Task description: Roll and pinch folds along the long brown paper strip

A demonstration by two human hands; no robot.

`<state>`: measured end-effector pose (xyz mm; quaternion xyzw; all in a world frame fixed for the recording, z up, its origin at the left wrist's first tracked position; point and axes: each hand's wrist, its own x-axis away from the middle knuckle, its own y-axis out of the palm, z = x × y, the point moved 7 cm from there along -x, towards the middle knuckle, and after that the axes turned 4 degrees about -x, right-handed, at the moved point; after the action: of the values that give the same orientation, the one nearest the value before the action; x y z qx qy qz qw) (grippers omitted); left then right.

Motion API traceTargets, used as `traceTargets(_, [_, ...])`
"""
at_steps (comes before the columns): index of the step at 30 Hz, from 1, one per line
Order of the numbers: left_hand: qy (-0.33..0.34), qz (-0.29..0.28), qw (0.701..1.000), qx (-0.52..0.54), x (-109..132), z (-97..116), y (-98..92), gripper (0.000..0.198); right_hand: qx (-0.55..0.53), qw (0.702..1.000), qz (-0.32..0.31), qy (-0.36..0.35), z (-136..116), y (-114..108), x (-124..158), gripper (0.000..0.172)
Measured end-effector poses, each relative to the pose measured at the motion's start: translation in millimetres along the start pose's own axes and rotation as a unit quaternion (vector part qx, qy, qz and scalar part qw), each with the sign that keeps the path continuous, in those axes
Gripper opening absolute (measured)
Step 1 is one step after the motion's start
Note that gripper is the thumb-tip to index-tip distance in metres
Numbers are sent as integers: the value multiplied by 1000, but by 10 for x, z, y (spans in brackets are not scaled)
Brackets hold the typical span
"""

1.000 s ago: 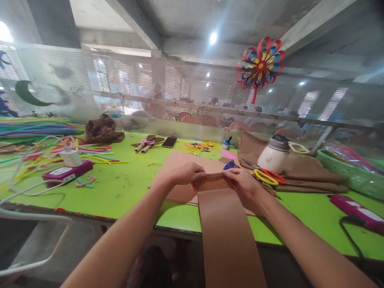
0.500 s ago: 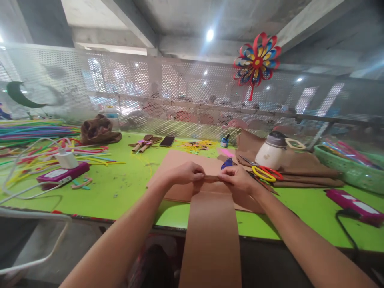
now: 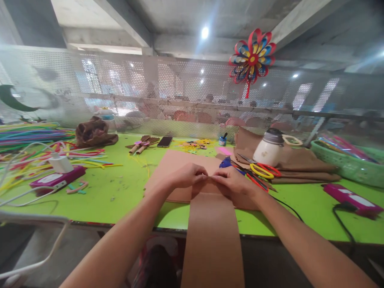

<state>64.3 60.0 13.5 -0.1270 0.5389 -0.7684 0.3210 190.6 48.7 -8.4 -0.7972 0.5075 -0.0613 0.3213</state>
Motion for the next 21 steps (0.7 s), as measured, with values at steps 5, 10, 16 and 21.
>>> traceTargets(5, [8, -26, 999, 36, 22, -111, 3, 24, 11, 1000, -6, 9, -4, -30, 8, 39])
traceTargets(10, [22, -35, 977, 211, 72, -103, -61, 24, -212, 977, 29, 28, -7, -212, 51, 45])
traceTargets(16, [35, -70, 887, 455, 99, 96, 58, 27, -322, 944, -59, -38, -307, -101, 182, 46])
traceTargets(21, [18, -143, 830, 538, 67, 214, 317, 30, -212, 964, -91, -132, -570, -36, 252, 26])
